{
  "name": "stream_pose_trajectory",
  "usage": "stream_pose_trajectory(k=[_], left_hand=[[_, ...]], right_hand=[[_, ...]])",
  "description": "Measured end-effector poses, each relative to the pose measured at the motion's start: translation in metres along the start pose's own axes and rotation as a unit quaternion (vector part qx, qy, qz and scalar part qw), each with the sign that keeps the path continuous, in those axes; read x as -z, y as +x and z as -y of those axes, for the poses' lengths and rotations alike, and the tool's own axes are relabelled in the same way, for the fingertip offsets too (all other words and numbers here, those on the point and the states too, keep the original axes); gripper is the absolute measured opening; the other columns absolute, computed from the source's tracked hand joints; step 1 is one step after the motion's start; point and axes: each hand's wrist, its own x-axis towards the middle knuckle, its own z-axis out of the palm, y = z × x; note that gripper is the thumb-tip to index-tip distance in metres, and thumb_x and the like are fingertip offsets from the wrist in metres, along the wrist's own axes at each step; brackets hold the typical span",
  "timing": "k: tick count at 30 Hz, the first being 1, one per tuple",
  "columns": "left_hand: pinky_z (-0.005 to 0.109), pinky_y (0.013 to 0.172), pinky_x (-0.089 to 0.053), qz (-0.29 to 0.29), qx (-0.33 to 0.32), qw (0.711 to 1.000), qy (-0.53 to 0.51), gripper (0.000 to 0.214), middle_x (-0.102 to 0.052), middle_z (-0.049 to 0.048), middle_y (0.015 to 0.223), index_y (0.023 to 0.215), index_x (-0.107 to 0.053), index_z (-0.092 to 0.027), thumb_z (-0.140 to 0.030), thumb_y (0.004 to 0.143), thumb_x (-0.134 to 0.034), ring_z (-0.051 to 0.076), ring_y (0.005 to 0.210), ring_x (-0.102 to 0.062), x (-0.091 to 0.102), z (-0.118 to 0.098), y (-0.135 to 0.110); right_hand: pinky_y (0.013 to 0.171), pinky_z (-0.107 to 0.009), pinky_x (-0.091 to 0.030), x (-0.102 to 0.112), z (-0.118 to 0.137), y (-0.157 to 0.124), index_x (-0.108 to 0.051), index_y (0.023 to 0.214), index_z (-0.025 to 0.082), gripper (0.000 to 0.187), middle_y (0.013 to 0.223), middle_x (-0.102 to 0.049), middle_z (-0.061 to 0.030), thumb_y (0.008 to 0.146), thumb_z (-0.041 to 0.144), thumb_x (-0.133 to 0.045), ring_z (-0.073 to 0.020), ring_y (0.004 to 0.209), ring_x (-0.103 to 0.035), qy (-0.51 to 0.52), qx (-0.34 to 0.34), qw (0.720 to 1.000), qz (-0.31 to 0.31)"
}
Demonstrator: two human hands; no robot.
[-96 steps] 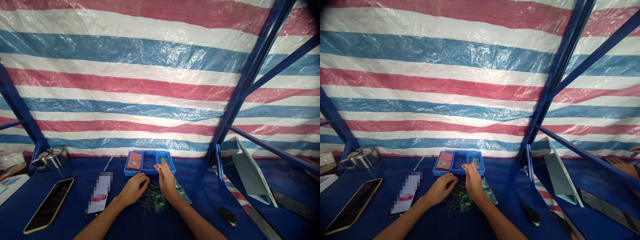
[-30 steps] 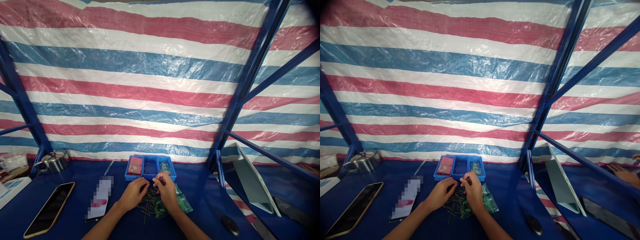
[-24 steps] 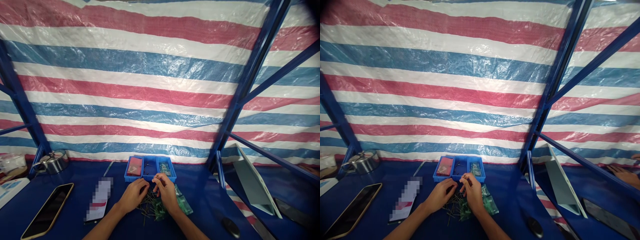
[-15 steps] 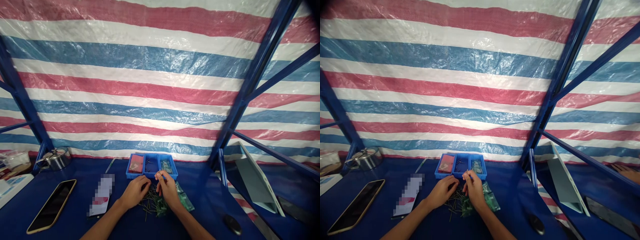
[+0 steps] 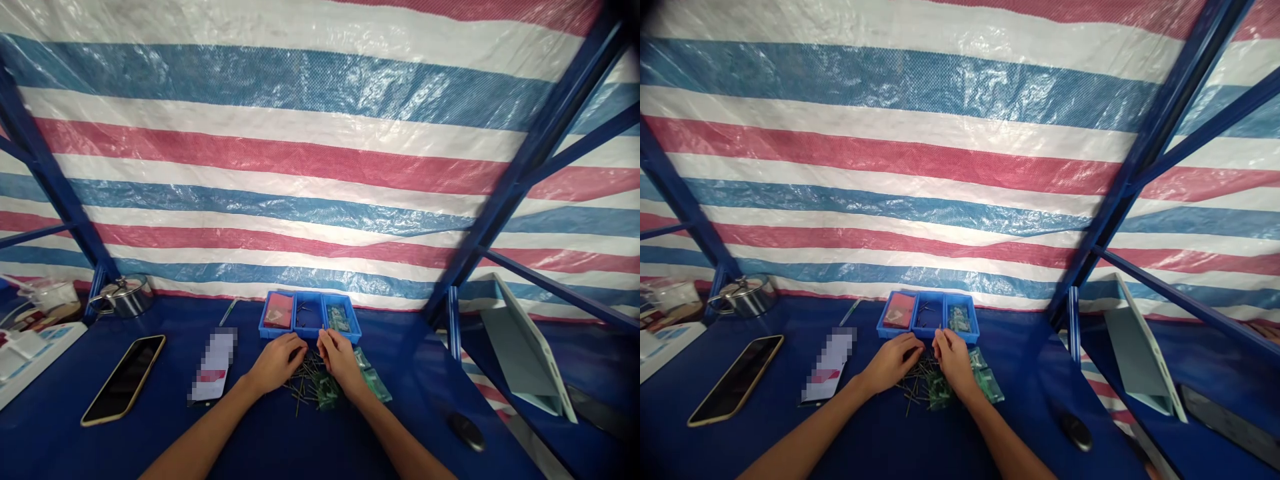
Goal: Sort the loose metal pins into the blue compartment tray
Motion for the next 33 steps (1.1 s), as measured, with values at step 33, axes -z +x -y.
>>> stream_pose_trajectory(k=[33], left_hand=[[0.030,0.083,-0.053,-0.001,-0.009,1.000,0.012,0.026,-0.070,0.0039,0.096,0.108,-0.071,-0.024,-0.029,0.109,-0.046,0.020,0.093,-0.068,0.002,0.000,-0.002]], right_hand=[[0.034,-0.017,-0.026,0.004,0.008,0.002,-0.059,0.084,0.020,0.046,0.056,-0.047,0.0084,0.091,0.066,-0.060,-0.0060,0.036,-0.037,0.024,-0.029,0.999,-0.004]])
